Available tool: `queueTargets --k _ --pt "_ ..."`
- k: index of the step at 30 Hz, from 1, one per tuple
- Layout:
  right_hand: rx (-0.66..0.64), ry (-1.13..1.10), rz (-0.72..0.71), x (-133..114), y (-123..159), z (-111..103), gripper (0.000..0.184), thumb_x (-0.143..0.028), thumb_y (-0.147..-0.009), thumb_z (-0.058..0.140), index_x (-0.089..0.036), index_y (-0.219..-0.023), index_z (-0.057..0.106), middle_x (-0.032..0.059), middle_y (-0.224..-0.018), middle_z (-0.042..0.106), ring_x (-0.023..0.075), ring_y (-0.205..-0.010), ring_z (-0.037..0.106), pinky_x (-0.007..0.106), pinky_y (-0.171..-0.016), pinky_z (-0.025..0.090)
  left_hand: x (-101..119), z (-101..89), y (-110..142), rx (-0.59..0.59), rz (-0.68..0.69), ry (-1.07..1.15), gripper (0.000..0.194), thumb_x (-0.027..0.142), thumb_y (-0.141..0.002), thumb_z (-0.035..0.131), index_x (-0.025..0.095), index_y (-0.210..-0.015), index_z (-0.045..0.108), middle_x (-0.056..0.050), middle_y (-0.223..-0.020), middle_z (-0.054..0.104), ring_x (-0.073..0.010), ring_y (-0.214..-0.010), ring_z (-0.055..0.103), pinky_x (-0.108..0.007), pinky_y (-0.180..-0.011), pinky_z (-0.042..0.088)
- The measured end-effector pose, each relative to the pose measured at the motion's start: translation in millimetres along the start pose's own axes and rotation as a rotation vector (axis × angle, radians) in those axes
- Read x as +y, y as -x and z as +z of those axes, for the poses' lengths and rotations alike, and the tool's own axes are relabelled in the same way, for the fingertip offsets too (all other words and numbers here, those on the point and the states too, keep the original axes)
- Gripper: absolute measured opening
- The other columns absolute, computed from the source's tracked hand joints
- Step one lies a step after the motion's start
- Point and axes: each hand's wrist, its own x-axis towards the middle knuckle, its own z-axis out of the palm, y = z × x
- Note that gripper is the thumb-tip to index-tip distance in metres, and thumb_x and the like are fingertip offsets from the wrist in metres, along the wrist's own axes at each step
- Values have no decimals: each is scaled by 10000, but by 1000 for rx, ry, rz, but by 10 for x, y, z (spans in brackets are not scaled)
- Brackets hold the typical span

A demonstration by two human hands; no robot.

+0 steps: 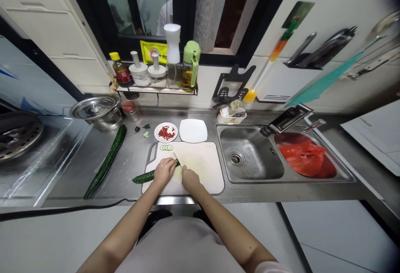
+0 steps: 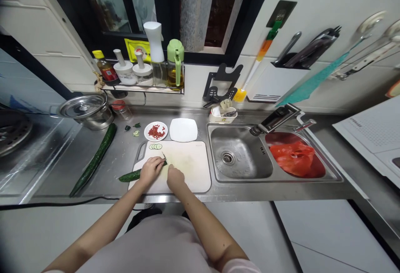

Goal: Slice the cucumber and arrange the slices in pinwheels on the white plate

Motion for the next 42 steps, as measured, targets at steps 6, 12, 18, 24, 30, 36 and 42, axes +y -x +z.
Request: queueTargets --k 6,12,18,24,30,36,42 --pt "5 -26 -27 28 33 -59 341 -54 -864 429 -120 -1198 459 153 -1041 665 231 -1023 640 304 -784 468 -15 12 4 -14 -3 17 248 278 -921 474 264 -1036 693 -46 -1001 671 -193 -953 570 -337 -865 464" --pt "-15 -2 -8 97 137 -42 334 -33 -854 426 -122 -1173 471 162 -1054 663 234 -1010 642 311 -772 476 -21 24 -3 -11 0 7 247 279 -922 474 266 -1029 696 -43 -990 675 -194 -934 573 -329 -841 464" --pt "-8 6 -16 172 258 56 332 -25 -842 432 -120 -1157 479 164 -1033 665 236 -995 646 312 -770 475 -16 24 4 -1 9 0 247 275 -926 468 253 -1021 694 -46 -1006 673 -190 -939 578 -322 -844 463" --pt "12 -29 -23 320 313 27 301 -73 -858 405 -128 -1132 516 155 -1011 667 249 -961 647 307 -725 455 30 -1 3 -14 2 -7 236 262 -922 464 244 -1013 681 -44 -999 680 -197 -946 589 -329 -845 461" --pt "79 11 -15 518 352 -158 320 -95 -879 372 -161 -1131 556 127 -989 656 239 -947 640 298 -724 437 89 -5 -3 21 -69 4 252 271 -897 489 242 -1092 645 -53 -1033 688 -221 -975 604 -368 -872 458" --pt "263 123 29 594 404 -220 368 -107 -895 380 -215 -1208 539 115 -1131 548 202 -875 643 294 -730 443 121 -13 -75 100 -176 169 296 360 -897 487 225 -1115 635 -69 -1070 691 -222 -966 629 -380 -880 472" --pt "318 177 19 611 426 -199 375 -143 -877 462 -214 -1242 503 114 -1175 504 213 -924 625 294 -756 448 162 -73 -270 146 -294 342 345 426 -885 490 216 -1116 637 -54 -1013 694 -184 -889 639 -330 -818 500"
